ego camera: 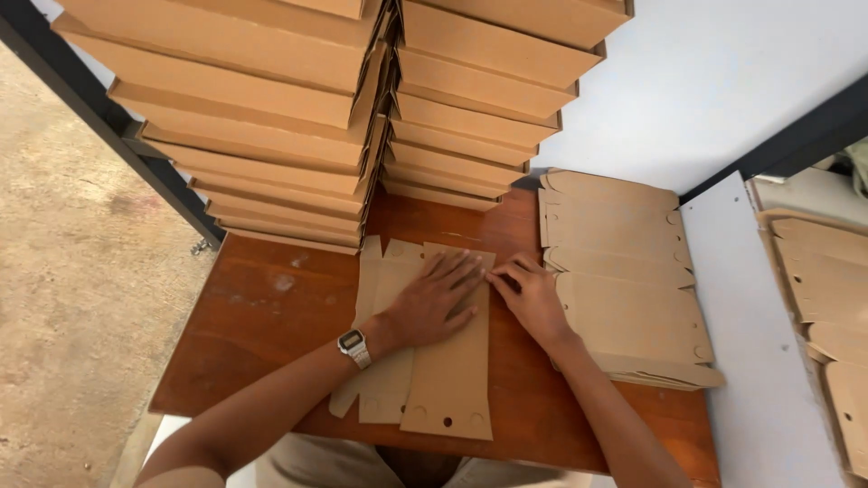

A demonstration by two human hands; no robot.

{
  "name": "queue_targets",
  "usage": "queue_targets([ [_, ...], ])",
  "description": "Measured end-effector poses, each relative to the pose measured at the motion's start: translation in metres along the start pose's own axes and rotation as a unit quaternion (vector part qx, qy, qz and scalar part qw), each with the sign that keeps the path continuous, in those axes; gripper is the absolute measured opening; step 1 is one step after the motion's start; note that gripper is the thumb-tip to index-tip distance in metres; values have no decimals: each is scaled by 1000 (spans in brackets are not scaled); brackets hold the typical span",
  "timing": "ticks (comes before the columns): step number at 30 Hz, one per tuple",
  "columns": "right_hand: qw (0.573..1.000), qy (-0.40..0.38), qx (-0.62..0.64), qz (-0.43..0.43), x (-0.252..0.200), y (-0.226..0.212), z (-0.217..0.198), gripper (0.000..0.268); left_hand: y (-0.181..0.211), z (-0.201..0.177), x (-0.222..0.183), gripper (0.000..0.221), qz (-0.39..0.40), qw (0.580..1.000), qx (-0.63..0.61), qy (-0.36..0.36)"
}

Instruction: The person folds flat cardboard pieces into box shapes by hand, aligning tabs and slots, and pressing the edges to form creases. The person handles multiple pieces one at a time, folding and stacking them on the table.

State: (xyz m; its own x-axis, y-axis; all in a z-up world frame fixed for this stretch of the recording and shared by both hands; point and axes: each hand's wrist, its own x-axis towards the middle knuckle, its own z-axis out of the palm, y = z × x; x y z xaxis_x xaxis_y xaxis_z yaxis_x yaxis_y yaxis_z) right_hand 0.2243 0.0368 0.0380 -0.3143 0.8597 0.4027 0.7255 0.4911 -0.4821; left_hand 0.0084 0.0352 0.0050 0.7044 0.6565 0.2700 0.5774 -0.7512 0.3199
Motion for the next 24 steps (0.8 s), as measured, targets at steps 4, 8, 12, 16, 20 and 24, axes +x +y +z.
queue_targets([
  [4, 999, -29, -12, -12, -1, 1, -5, 4, 2, -5, 1, 57, 3, 1000, 15, 10],
  [8, 996, -79, 6, -28, -16, 2, -7, 7, 9, -1, -7, 57, -4, 1000, 20, 4],
  [12, 992, -103, 30, -72, -14, 0, -14, 9, 9, -9, -1, 59, -15, 999, 13, -27],
  [16, 986, -137, 35, -88, -17, -9, -25, 12, 6, -9, 0, 61, -29, 999, 8, -44],
  [20, 978, -187, 28, -85, -20, -18, -32, 14, 3, -8, 0, 63, -18, 999, 16, -43],
  [24, 967, -245, 17, -63, -22, -24, -39, 14, 4, -8, 1, 69, -18, 997, 30, -64],
])
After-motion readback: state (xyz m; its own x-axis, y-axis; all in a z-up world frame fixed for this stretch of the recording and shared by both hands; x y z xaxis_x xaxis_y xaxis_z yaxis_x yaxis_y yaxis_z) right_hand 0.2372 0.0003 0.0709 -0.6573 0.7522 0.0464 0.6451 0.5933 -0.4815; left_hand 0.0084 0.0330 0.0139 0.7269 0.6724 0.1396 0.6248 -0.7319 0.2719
